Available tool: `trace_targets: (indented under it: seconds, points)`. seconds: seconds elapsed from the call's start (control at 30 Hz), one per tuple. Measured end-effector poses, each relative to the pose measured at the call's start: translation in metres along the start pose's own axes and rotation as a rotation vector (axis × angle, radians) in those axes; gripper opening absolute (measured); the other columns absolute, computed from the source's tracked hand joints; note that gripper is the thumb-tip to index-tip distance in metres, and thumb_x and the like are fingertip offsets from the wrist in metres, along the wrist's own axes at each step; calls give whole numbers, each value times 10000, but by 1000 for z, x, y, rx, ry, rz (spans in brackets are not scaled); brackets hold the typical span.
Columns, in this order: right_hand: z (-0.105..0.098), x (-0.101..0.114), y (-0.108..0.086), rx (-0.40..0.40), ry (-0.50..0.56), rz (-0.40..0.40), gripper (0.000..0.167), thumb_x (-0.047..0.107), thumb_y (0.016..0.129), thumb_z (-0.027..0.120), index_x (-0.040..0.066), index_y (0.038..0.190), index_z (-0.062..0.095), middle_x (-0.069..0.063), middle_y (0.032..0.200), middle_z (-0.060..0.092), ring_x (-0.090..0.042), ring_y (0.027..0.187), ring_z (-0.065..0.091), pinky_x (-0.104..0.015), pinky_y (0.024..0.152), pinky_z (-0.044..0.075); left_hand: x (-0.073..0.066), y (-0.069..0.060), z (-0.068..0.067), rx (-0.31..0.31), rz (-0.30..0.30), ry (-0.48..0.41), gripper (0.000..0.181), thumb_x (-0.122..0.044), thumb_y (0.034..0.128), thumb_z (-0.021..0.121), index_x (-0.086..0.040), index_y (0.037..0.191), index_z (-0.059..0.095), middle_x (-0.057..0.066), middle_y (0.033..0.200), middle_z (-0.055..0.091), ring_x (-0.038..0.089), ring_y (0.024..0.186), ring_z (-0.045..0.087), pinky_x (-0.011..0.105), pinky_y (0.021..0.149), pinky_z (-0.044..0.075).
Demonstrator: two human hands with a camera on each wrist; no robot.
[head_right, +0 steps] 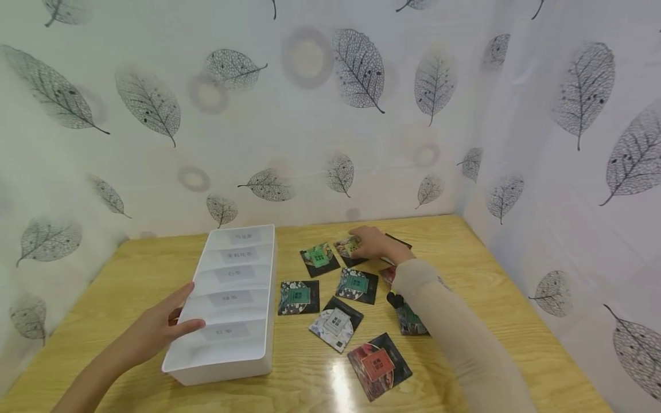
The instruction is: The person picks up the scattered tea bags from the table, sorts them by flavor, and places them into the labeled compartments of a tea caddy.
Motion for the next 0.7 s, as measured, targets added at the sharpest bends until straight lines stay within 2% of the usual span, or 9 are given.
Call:
trace_targets:
  seconds: [0.17, 0.3, 0.43, 0.57, 0.7]
  points:
    - [1, 3, 3, 22, -30, -26, 682, 195, 1001, 693, -88, 1539, 385, -311, 1558, 396, -489, 1388, 429, -613, 1098, 382, 1, -1, 0, -11, 18, -24, 994, -412, 941, 752, 49, 1621, 192, 287, 1611, 329, 429, 1312, 558, 442, 963, 537]
    - [2, 2, 3, 36, -43, -11, 670, 216, 1005, 689, -72, 1538, 403, -299, 1567, 393, -503, 1416, 380, -634, 1133, 321, 1, -1, 0, -26, 44, -44, 955, -378, 940, 761, 18, 1625, 225, 257, 1595, 378, 397, 1299, 575, 386, 931, 548]
    - [0, 2, 2, 45, -28, -8, 656, 244, 999, 698, -41, 1530, 441, -282, 1566, 405, -514, 1440, 332, -663, 1164, 233, 2, 0, 0, -16, 34, -37, 973, -396, 941, 755, 24, 1627, 207, 268, 1610, 345, 413, 1315, 559, 411, 946, 546]
    - [-1, 3, 2, 41, -68, -28, 656, 286, 989, 720, -32, 1509, 478, -289, 1528, 446, -517, 1402, 379, -658, 1124, 310, 3, 1, 1, -3, 15, -24, 1005, -419, 945, 744, 49, 1625, 169, 294, 1628, 288, 449, 1332, 533, 458, 975, 531]
    - [1, 2, 6, 43, -85, -10, 669, 243, 975, 744, -55, 1508, 470, -290, 1492, 477, -479, 1346, 458, -606, 1078, 398, 3, 1, 1, -3, 15, -19, 1008, -418, 947, 741, 62, 1620, 163, 303, 1629, 273, 463, 1337, 523, 479, 989, 519]
Point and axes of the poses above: each hand's wrist, its own y-axis towards the middle knuckle, its own z-axis out of the palm, x = y × z, the point moved 5 cm from there along y, towards the middle knuckle
